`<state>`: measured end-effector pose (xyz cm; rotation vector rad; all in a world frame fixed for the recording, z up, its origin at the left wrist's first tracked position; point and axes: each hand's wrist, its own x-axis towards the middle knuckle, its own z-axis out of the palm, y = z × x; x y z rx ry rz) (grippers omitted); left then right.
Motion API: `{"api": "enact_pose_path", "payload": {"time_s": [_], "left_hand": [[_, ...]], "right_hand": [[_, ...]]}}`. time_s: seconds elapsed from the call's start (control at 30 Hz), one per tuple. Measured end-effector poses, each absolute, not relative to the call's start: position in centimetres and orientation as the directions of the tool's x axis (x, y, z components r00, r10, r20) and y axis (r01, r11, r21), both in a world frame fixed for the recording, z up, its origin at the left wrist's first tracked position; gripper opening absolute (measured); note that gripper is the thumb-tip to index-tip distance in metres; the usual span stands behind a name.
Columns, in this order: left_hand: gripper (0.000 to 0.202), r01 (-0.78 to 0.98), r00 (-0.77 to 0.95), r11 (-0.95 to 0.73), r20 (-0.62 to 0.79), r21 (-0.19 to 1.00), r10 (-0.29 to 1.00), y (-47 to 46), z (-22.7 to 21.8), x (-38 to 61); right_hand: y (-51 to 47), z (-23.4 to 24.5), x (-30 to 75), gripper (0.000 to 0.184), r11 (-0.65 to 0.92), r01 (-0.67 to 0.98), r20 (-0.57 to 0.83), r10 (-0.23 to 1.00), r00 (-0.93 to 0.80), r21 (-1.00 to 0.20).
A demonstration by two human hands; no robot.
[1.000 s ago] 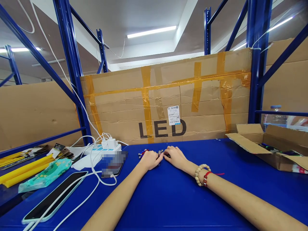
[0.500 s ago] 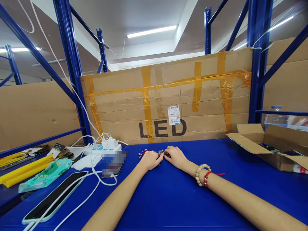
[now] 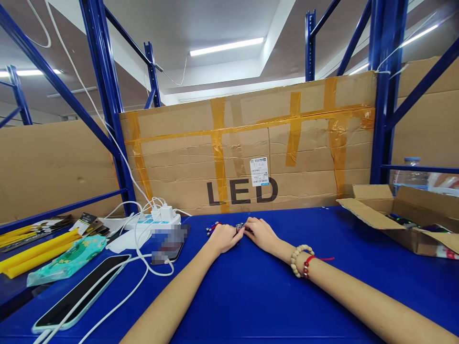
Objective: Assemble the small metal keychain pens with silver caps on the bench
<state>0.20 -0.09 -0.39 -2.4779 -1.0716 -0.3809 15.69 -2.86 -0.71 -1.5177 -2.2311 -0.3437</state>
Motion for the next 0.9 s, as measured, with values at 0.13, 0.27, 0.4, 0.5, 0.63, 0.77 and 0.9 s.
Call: {"api": "enact_pose_path", "payload": {"time_s": [0.13,0.27,0.4,0.5,0.63,0.77,0.9], "left_hand": [[0.039,0.717,0.679,-0.661,0.437,-0.223,0.589,-0.06,-0.4,0.05],[0.034,0.683,0.692,-0.709,0.465,-0.176,0.552,-0.14,-0.32,-0.1],[0.03,0.665,0.694,-0.73,0.494,-0.161,0.524,-0.22,-0.24,-0.12],[0.03,0.699,0.663,-0.7,0.5,-0.148,0.557,-0.33,-0.18,-0.04],[0.028,0.74,0.627,-0.657,0.498,-0.142,0.599,-0.44,-0.17,0.01],[0.024,0.718,0.616,-0.692,0.538,-0.081,0.576,-0.26,-0.36,-0.09],[0.024,0.698,0.602,-0.713,0.592,-0.063,0.536,0.25,-0.79,-0.17]], "right_hand": [[-2.84,-0.71,15.65,0.015,0.378,0.926,0.48,0.818,-0.319,-0.028],[-2.86,-0.75,15.65,0.014,0.379,0.925,0.475,0.819,-0.323,-0.025],[-2.85,-0.69,15.66,0.017,0.364,0.931,0.502,0.806,-0.313,-0.004],[-2.89,-0.54,15.66,0.018,0.359,0.933,0.548,0.786,-0.287,-0.027],[-2.98,-0.36,15.63,0.018,0.381,0.92,0.701,0.681,-0.214,-0.089],[-2.88,-0.51,15.59,0.021,0.451,0.891,0.785,0.571,-0.24,-0.056],[-2.81,-0.69,15.58,0.022,0.481,0.876,0.795,0.541,-0.273,-0.026]]}}
